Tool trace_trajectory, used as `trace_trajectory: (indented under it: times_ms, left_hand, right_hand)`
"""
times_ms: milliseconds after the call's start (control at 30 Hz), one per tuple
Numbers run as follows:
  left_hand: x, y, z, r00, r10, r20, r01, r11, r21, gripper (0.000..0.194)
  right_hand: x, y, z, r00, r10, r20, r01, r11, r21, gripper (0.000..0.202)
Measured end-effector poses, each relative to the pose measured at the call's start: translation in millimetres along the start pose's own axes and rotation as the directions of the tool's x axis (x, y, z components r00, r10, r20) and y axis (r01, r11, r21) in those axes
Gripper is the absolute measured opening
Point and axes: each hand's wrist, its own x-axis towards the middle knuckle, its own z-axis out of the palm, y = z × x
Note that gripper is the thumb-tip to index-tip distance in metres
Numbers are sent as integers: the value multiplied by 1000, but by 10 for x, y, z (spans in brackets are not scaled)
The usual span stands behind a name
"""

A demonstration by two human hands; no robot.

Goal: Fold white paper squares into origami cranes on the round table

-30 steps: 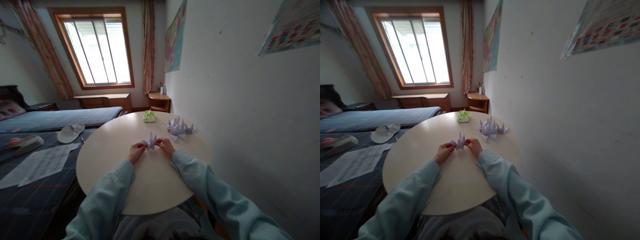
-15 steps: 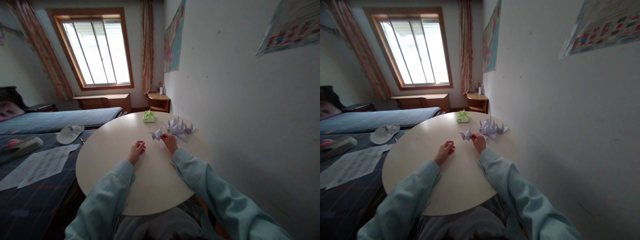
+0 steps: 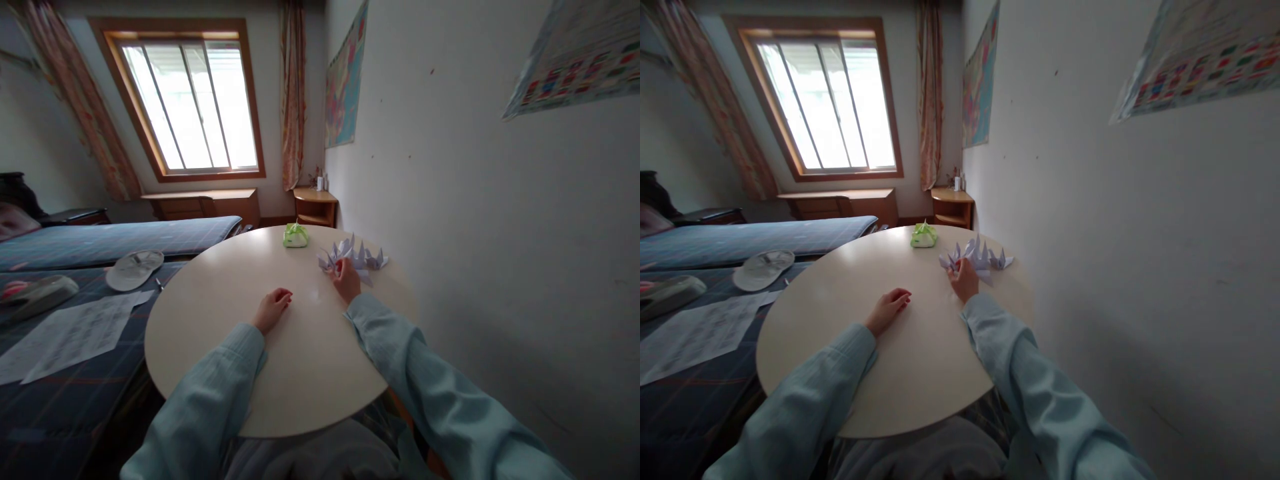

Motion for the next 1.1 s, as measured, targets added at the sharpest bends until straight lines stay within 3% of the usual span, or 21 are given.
trace_trajectory:
  times_ms: [67, 133, 200, 533, 800, 967, 1100]
  left_hand:
    - [-11, 10, -4, 997, 70, 21, -72, 984, 166, 23]
    - [-32, 43, -7, 989, 130, 67, -144, 944, 297, 21]
    - [-58, 92, -8, 976, 187, 110, -215, 907, 361, 20]
    - [-103, 169, -22, 968, 160, 194, -235, 855, 463, 21]
    - [-104, 198, -39, 976, 138, 169, -200, 874, 443, 21]
    - [-106, 178, -14, 979, 88, 186, -174, 837, 520, 22]
    - [-89, 198, 48, 986, 67, 156, -152, 755, 638, 22]
  right_hand:
    - [-50, -74, -10, 989, -49, 140, 48, 999, 13, 20]
    - [-101, -130, -12, 912, -116, 394, 121, 993, 11, 18]
    - [-136, -161, -9, 829, -180, 530, 199, 980, 21, 19]
    - [-129, -132, 14, 829, -169, 533, 173, 984, 43, 17]
    - [-159, -136, 29, 843, -141, 520, 163, 987, 4, 16]
    - [-167, -113, 58, 845, -160, 509, 162, 986, 41, 17]
    - [-141, -101, 75, 902, -158, 401, 115, 985, 130, 10]
